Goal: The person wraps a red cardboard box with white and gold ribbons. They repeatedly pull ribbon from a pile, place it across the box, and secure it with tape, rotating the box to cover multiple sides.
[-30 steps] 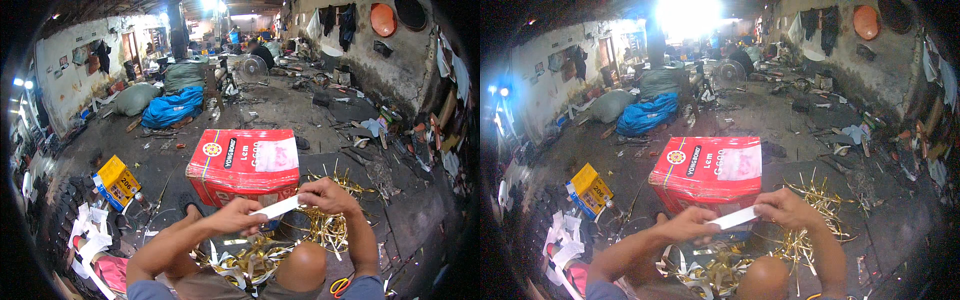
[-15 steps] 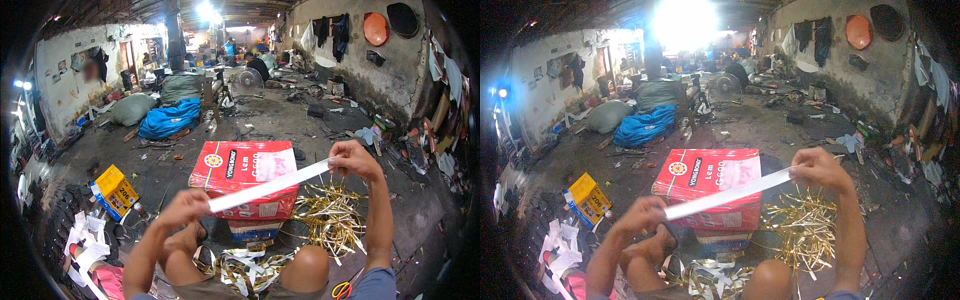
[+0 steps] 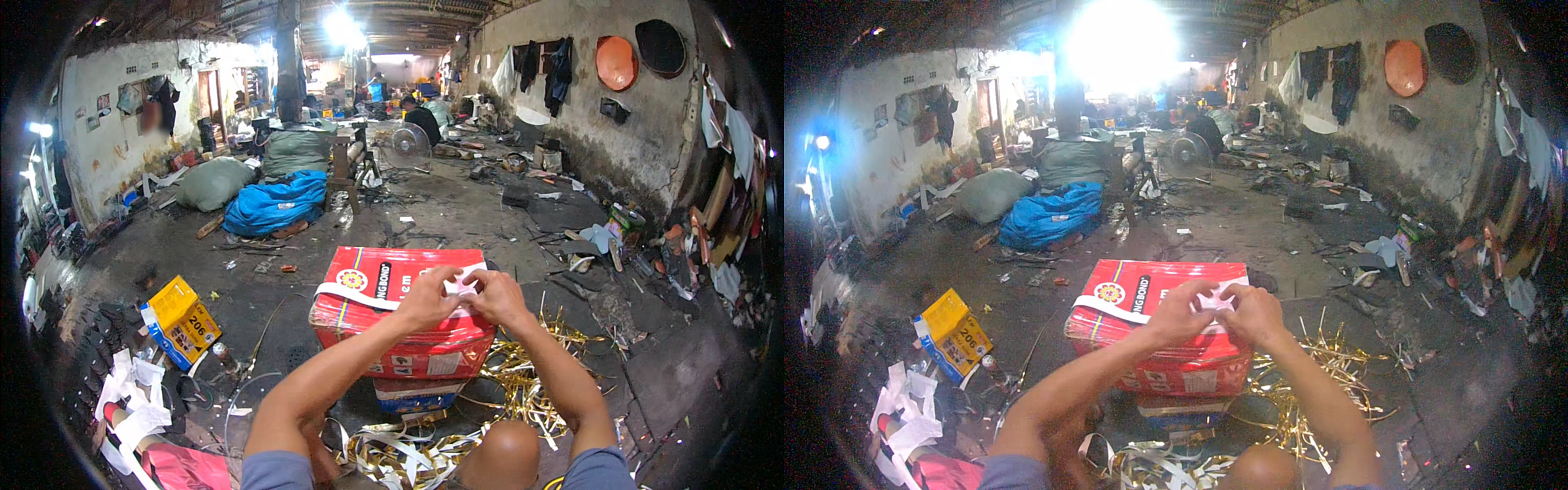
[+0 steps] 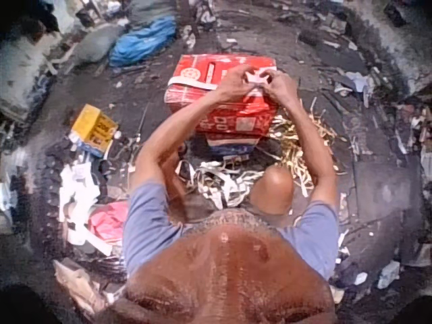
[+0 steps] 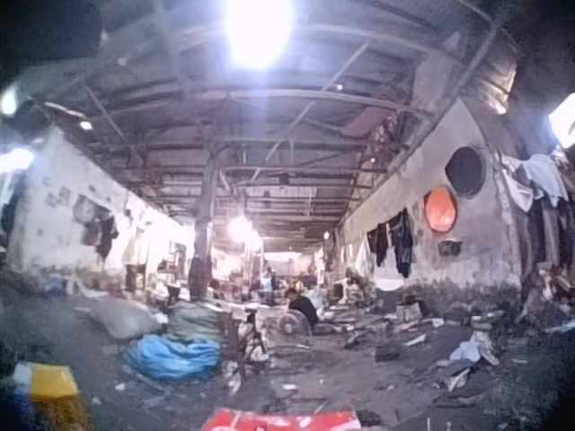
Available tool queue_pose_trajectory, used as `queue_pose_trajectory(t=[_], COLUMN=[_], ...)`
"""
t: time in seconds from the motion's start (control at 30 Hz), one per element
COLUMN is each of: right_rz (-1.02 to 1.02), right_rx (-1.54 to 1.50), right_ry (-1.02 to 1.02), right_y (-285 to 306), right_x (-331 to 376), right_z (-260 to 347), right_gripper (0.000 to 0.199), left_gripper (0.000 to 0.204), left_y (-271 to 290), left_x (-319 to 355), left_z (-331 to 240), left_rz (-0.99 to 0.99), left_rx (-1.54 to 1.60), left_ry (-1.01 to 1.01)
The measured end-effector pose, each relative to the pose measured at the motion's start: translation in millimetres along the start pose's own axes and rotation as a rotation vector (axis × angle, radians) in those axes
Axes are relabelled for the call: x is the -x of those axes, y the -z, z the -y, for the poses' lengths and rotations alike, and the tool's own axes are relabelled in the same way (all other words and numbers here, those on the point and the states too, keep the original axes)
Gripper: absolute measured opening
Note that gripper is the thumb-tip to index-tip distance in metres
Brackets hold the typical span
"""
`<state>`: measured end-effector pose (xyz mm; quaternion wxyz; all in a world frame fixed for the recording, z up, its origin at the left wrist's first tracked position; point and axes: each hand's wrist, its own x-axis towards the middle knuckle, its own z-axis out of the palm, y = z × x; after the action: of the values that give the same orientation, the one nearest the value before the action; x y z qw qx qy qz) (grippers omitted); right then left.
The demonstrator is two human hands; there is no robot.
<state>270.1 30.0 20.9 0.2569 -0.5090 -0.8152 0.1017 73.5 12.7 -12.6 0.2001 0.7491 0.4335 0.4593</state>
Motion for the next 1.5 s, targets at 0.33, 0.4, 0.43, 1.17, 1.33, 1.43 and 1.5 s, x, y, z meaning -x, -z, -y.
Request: queue_pose_trajectory(t=[0.33, 0.4, 0.43, 1.17, 1.33, 1.43, 1.5], right_rz=[-0.211, -0.176, -0.162, -0.226, -0.013, 0.032, -0.048], right_rx=[0.113, 0.093, 0.084, -0.243, -0.740, -0.951, -0.782], right_ry=[0.262, 0.275, 0.287, 0.174, -0.114, -0.186, -0.167], right_y=[6, 8, 12, -13, -24, -31, -29], right_x=[20, 23, 24, 13, 4, -1, 2], right_z=[-20, -19, -16, -38, -41, -50, -48], right_gripper=[0.020, 0.019, 0.019, 0.015, 0.020, 0.018, 0.018], left_gripper=[0.013, 0.017, 0.019, 0.017, 0.015, 0.016, 0.022], left_y=[-25, -26, -25, -26, -19, -16, -10], left_x=[7, 9, 10, 6, -8, -30, -42], left_z=[-2, 1, 2, 5, 12, 4, -2], left_rz=[-0.087, -0.061, -0.052, -0.084, 0.008, 0.146, 0.243], left_rx=[-0.022, -0.034, -0.042, 0.075, -0.023, -0.154, -0.219], left_ry=[-0.023, -0.015, -0.015, 0.096, 0.118, 0.128, 0.173])
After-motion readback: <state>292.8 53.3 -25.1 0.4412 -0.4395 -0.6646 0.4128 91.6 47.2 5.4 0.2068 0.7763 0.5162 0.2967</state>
